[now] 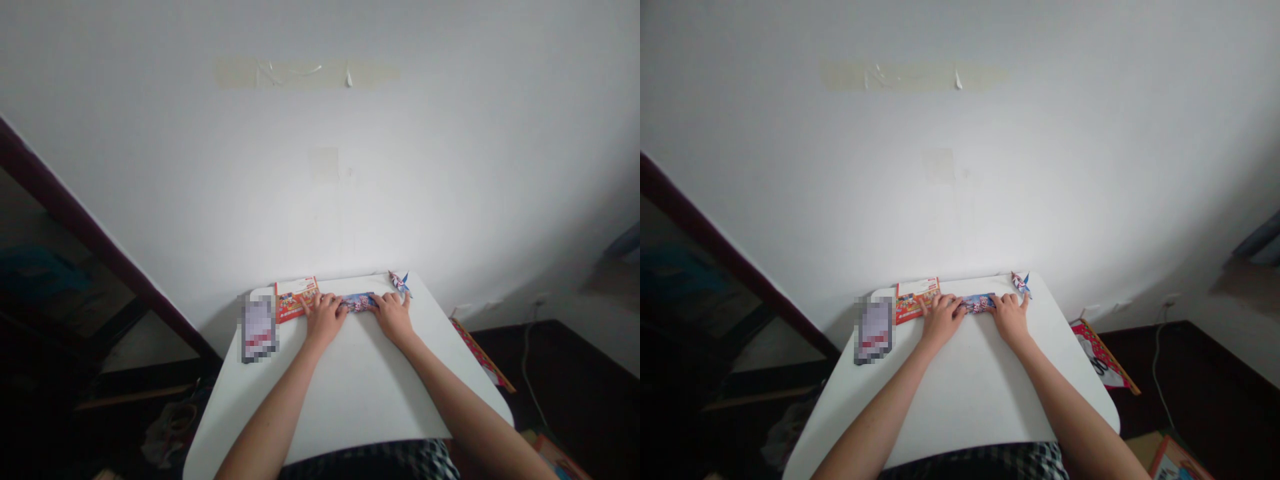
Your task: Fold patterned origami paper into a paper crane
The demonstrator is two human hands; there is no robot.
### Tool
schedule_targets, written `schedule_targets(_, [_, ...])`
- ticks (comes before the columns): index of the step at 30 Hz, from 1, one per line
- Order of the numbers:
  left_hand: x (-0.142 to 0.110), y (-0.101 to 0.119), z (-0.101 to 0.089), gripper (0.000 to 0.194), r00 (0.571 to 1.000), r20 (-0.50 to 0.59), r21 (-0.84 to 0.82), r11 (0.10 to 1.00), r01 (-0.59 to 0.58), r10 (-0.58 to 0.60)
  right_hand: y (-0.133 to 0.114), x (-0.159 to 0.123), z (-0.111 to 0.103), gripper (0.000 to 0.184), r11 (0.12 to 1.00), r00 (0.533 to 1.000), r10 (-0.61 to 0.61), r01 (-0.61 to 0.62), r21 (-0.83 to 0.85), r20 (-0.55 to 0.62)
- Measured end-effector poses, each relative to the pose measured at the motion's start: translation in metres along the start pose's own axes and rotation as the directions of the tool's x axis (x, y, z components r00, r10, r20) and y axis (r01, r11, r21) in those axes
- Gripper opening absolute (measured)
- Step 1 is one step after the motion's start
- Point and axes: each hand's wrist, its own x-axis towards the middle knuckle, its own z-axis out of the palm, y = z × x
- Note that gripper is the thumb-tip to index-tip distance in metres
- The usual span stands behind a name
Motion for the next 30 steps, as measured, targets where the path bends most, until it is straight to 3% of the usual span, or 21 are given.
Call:
schedule_targets(15, [-0.0013,-0.0012,0.0025,0.031,0.998,-0.054,0.01,1.0,-0.022,0.023,0.0,0.0002,-0.0015,0.044,1.0,0.999,-0.018,0.019,-0.022,0.03])
schedule_targets(30, [-0.0018,0.0011,-0.0031,0.033,1.0,-0.014,0.002,1.0,-0.003,0.003,0.0,0.0004,0.001,0.045,1.0,0.999,-0.018,0.018,-0.018,0.033])
